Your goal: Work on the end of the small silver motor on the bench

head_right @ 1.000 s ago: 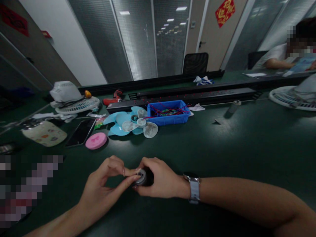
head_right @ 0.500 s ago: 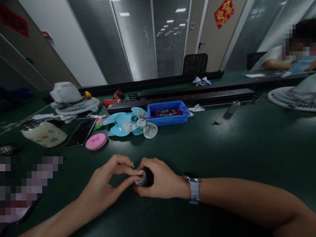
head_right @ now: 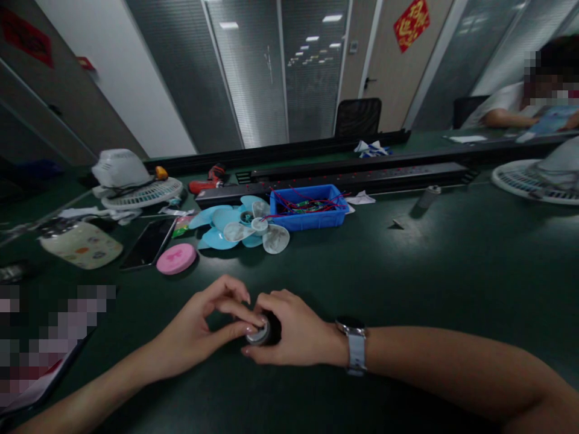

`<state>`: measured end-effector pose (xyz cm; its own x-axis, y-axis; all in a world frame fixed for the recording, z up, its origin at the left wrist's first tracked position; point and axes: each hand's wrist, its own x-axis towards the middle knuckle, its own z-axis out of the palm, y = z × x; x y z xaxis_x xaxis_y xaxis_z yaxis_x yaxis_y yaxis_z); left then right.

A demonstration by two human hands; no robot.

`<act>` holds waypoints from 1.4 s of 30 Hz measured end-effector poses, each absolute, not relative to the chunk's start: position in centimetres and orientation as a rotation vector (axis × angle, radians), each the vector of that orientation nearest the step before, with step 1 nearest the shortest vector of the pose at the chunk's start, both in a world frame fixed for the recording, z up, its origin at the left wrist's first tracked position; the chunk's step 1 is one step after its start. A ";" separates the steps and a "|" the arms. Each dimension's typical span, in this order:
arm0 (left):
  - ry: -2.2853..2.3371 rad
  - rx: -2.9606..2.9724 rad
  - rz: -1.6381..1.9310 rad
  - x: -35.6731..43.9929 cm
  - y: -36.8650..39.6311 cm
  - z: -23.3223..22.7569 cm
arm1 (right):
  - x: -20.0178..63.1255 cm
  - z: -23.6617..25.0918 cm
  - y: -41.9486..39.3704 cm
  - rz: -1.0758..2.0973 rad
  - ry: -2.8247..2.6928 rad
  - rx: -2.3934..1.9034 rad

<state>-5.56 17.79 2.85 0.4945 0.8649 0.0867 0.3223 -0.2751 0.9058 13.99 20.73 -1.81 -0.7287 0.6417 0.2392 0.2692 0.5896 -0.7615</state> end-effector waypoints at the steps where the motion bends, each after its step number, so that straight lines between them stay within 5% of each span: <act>1: 1.002 1.848 0.755 -5.5 17.8 2.9 | 14.0 -1.9 20.7 1.000 -2.324 -0.720; 24: 1.369 1.900 1.500 -5.0 16.3 2.1 | 14.4 -1.6 20.7 1.032 -2.307 -0.720; 32: 1.557 1.879 0.978 -7.3 19.9 -1.4 | 14.4 -1.1 20.7 1.064 -2.317 -0.745; 42: 1.541 1.861 1.059 -7.5 19.6 -0.9 | 14.5 -0.9 20.7 1.059 -2.332 -0.751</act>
<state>-7.46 19.61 -0.93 0.0574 0.9667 0.2494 0.5793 -0.2357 0.7803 14.46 20.70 -0.94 -0.7407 0.6455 0.1863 0.2845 0.5526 -0.7834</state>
